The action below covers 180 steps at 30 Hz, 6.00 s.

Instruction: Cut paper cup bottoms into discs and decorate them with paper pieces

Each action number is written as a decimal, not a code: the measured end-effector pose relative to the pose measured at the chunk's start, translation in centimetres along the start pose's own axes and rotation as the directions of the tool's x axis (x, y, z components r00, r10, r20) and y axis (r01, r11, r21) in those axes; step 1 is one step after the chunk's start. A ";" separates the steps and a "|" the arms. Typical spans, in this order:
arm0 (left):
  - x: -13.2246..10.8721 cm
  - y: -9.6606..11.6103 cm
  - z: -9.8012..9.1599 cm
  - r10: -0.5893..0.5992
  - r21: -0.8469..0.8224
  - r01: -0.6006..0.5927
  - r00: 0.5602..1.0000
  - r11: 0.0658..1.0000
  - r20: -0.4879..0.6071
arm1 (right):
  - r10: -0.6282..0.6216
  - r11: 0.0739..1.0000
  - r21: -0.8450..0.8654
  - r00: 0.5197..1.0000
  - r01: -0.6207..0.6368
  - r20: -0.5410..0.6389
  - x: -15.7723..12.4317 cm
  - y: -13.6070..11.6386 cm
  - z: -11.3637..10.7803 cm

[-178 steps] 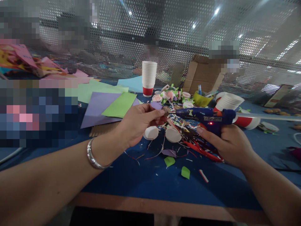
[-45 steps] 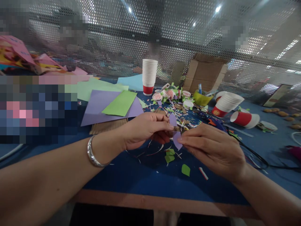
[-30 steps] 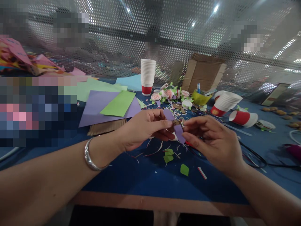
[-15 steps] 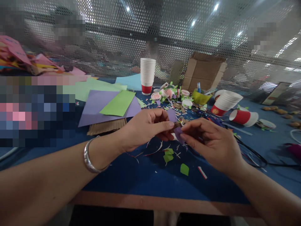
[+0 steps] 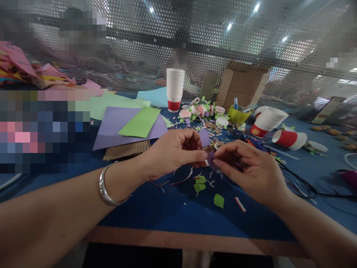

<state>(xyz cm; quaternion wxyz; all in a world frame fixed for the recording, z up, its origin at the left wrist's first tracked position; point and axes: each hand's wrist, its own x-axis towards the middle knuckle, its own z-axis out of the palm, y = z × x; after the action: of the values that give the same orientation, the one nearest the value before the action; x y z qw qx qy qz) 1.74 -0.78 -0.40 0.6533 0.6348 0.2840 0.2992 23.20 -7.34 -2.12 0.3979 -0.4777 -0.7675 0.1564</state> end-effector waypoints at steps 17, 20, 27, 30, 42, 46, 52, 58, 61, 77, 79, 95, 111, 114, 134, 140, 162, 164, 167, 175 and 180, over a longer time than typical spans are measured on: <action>-0.2 -0.3 0.2 0.063 0.114 -0.066 0.998 0.991 0.029 | 0.084 0.996 0.043 0.996 -0.083 -0.006 0.7 -0.4 -0.2; -0.2 -0.3 0.3 0.089 0.120 -0.095 0.995 0.988 0.053 | 0.075 0.995 0.060 0.997 -0.077 0.025 0.6 -0.4 -0.1; -0.1 -0.5 0.4 0.121 0.132 -0.129 0.990 0.983 0.067 | 0.048 0.997 0.053 0.999 -0.049 0.021 0.5 -0.5 -0.1; -0.2 -0.6 0.4 0.127 0.150 -0.134 0.990 0.980 0.055 | 0.028 0.999 0.027 1.000 -0.028 -0.004 0.5 -0.4 -0.1; 0.0 -0.4 -0.1 0.356 0.337 -0.365 0.930 0.868 0.090 | -0.116 0.992 -0.055 0.992 0.114 -0.044 0.0 -0.8 -0.8; 0.1 -0.6 -0.1 0.375 0.265 -0.393 0.919 0.880 0.120 | -0.204 0.974 -0.111 0.979 0.200 -0.026 0.1 -0.8 -0.8; 0.2 -1.2 -0.1 0.332 0.074 -0.343 0.935 0.937 0.123 | -0.248 0.960 -0.134 0.969 0.246 -0.001 0.2 -0.7 -0.8; 0.1 -0.8 -0.2 0.217 0.029 -0.224 0.964 0.974 0.153 | -0.261 0.949 -0.183 0.965 0.258 0.004 0.2 -0.5 -0.9; 0.1 -0.7 -0.2 0.200 0.037 -0.207 0.970 0.978 0.139 | -0.266 0.945 -0.196 0.964 0.262 0.009 0.1 -0.5 -0.9; 0.2 -0.8 -0.6 0.170 0.073 -0.183 0.974 0.980 0.148 | -0.211 0.959 -0.202 0.977 0.201 -0.027 0.3 0.0 -0.6; 0.2 -0.6 -0.6 0.145 0.104 -0.162 0.977 0.981 0.154 | -0.163 0.972 -0.177 0.986 0.153 -0.040 0.3 0.1 -0.6; 0.5 0.0 0.1 0.098 0.097 -0.094 0.994 0.991 -0.040 | -0.047 0.994 -0.096 0.998 0.042 -0.049 0.3 -0.3 -0.1; 0.6 1.9 -5.6 -0.158 0.722 0.111 0.987 0.683 -0.002 | -0.177 0.966 -0.190 0.984 0.175 0.004 0.2 -0.1 -0.6; 0.7 2.0 -5.6 -0.153 0.750 0.077 0.988 0.657 0.033 | -0.164 0.968 -0.187 0.986 0.165 0.018 0.2 -0.1 -0.5; -0.1 1.6 -5.8 -0.037 0.868 -0.342 0.924 0.361 0.380 | -0.165 0.965 -0.200 0.985 0.171 0.047 0.2 -0.1 -0.7; 0.0 1.8 -4.9 0.072 0.883 -0.303 0.952 0.358 0.298 | -0.178 0.962 -0.204 0.984 0.179 0.026 0.2 -0.1 -0.7; -1.2 0.9 -1.3 0.267 0.806 -0.380 0.921 0.454 0.284 | -0.211 0.949 -0.223 0.975 0.222 0.076 0.4 0.1 -0.5; -1.3 1.0 -1.2 0.270 0.829 -0.347 0.931 0.439 0.247 | -0.202 0.953 -0.216 0.976 0.214 0.076 0.4 0.0 -0.6; -1.3 1.1 -1.0 0.291 0.854 -0.312 0.936 0.417 0.200 | -0.192 0.955 -0.215 0.978 0.205 0.083 0.4 0.0 -0.6; -1.3 0.8 -0.7 0.296 0.883 -0.304 0.934 0.357 0.202 | -0.164 0.965 -0.193 0.982 0.179 0.089 0.5 0.1 -0.4; -1.2 0.7 -0.7 0.367 0.905 -0.326 0.905 0.272 0.216 | -0.060 0.985 -0.157 0.996 0.070 0.068 0.3 0.2 -0.4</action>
<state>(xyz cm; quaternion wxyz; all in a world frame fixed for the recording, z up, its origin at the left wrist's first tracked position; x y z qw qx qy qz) 0.36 -1.20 0.26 0.0932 0.9301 0.2687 0.2323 23.51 -7.06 -1.84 0.3390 -0.4774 -0.8049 0.0964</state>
